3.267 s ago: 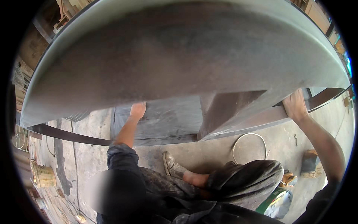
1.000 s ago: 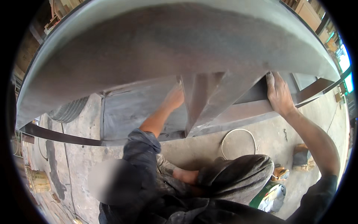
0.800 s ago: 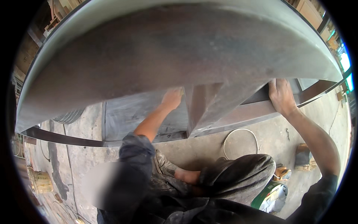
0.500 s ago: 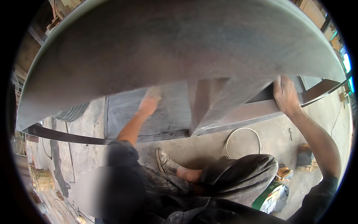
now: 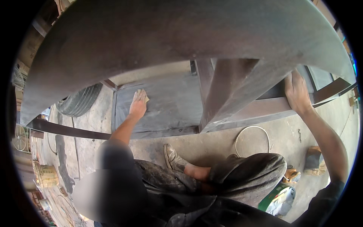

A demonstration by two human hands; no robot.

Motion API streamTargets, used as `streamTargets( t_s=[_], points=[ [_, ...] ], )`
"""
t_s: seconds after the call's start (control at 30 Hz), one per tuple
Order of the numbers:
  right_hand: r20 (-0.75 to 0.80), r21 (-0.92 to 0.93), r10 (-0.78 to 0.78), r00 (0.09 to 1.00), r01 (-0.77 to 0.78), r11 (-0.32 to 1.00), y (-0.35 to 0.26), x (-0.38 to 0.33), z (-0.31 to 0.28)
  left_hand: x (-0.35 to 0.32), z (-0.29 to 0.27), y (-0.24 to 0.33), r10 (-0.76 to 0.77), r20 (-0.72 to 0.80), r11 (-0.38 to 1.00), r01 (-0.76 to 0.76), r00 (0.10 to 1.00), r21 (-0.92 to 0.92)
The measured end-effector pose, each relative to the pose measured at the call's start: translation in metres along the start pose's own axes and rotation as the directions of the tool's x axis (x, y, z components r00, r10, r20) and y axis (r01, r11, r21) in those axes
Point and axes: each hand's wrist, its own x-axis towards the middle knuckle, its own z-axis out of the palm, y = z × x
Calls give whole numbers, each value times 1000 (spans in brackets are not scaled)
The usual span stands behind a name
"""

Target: The person sits on the floor and sands the surface of a metal frame using a sanding block. They work on the flat panels and edges of the structure, moving the block back and forth to smooth the metal.

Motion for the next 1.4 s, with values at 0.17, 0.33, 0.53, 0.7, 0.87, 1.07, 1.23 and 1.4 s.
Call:
streamTargets(
  t_s=[0.17, 0.33, 0.53, 0.7, 0.87, 1.07, 1.23, 1.4],
  points=[
    [-19, 78, -27, 999, 29, 997, -21, 1, 20, 57, 64, 125, 117, -124, 992, -122, 985, -29],
    [-50, 98, 7, 999, -2, 995, 14, -1, 12, 33, 29, 61, 161, -66, 978, -168, 985, -120],
    [-26, 125, 51, 998, -47, 991, 25, -2, 12, 37, 28, 82, 113, -82, 990, -119, 990, -76],
    [2, -93, 13, 1000, -13, 996, -22, -1, 11, 68, 43, 161, 205, -139, 975, -214, 969, -60],
    [-25, -61, 21, 999, -23, 998, -18, -3, -4, 39, 17, 65, 125, -135, 985, -139, 983, -99],
    [-11, -42, -14, 1000, 14, 999, -28, 7, 14, 107, 59, 183, 240, -26, 966, -237, 970, 101],
    [59, -218, 87, 994, -72, 973, -6, -4, 10, 31, 0, 80, 227, 3, 951, -221, 974, -214],
    [16, -271, -184, 983, 182, 945, 72, -8, 12, -12, 12, -4, 39, -54, 996, -34, 998, 79]
  ],
)
